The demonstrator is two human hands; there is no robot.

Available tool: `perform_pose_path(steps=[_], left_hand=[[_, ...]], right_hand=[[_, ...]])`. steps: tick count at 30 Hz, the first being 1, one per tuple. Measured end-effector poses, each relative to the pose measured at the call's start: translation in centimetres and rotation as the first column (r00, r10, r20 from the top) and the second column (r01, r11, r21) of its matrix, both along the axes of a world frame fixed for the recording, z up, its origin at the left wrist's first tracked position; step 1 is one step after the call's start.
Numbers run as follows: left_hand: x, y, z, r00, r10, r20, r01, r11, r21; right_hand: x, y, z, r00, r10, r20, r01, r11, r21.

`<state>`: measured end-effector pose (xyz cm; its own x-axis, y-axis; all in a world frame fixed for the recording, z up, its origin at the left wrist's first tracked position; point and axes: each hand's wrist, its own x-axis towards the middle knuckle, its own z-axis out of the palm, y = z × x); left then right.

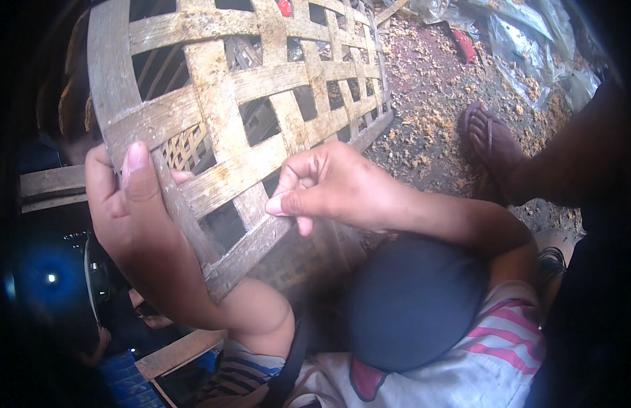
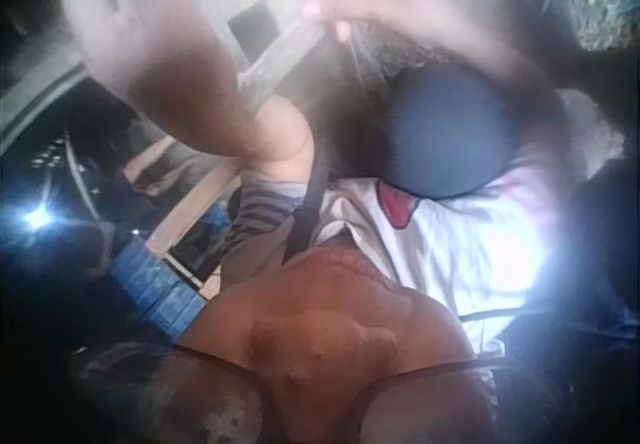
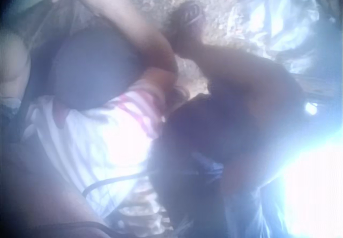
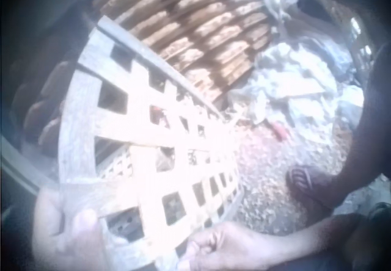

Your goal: The person assembles a wooden lattice tray by hand, inserting slats into the frame and securing them. They then place a plastic sheet inside the tray and adjust it. The process is repeated with another tray.

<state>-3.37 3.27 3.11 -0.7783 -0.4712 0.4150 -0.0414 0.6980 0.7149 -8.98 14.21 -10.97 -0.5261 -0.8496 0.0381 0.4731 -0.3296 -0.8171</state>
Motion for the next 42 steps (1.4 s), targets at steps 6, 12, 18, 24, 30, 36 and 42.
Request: perform_pose_path(steps=[6, 12, 18, 24, 30, 36, 42], left_hand=[[0.0, -0.3, -1.3, 0.987, 0.055, -0.151, -0.024, 0.98, 0.198], [-0.1, -1.6, -1.0, 0.982, 0.146, -0.117, -0.127, 0.979, 0.16], [0.0, -2.3, -1.5, 0.98, 0.142, -0.139, -0.119, 0.98, 0.159], [0.1, -2.2, -1.3, 0.985, 0.127, -0.118, -0.106, 0.98, 0.168], [0.6, -3.3, -1.6, 0.983, 0.157, -0.097, -0.15, 0.986, 0.075], [1.0, -2.8, -1.7, 0.985, 0.147, -0.092, -0.148, 0.989, -0.002], [0.6, -2.9, -2.3, 0.978, 0.126, -0.167, -0.129, 0.992, -0.009]], right_hand=[[-0.8, 0.4, -1.6, 0.912, -0.25, -0.326, 0.249, 0.968, -0.045], [-5.2, 4.4, -6.9, 0.261, 0.483, -0.836, 0.576, 0.617, 0.537], [-3.8, 1.8, -5.0, 0.547, 0.046, -0.836, 0.438, 0.835, 0.333], [-4.9, 0.2, -6.6, 0.328, -0.091, -0.94, 0.484, 0.871, 0.085], [-6.8, -0.4, -5.8, 0.057, -0.007, -0.998, 0.362, 0.932, 0.014], [-8.0, -0.1, -5.6, 0.033, -0.018, -0.999, 0.258, 0.966, -0.009], [-7.0, 0.1, -7.1, 0.129, -0.148, -0.98, 0.273, 0.956, -0.109]])
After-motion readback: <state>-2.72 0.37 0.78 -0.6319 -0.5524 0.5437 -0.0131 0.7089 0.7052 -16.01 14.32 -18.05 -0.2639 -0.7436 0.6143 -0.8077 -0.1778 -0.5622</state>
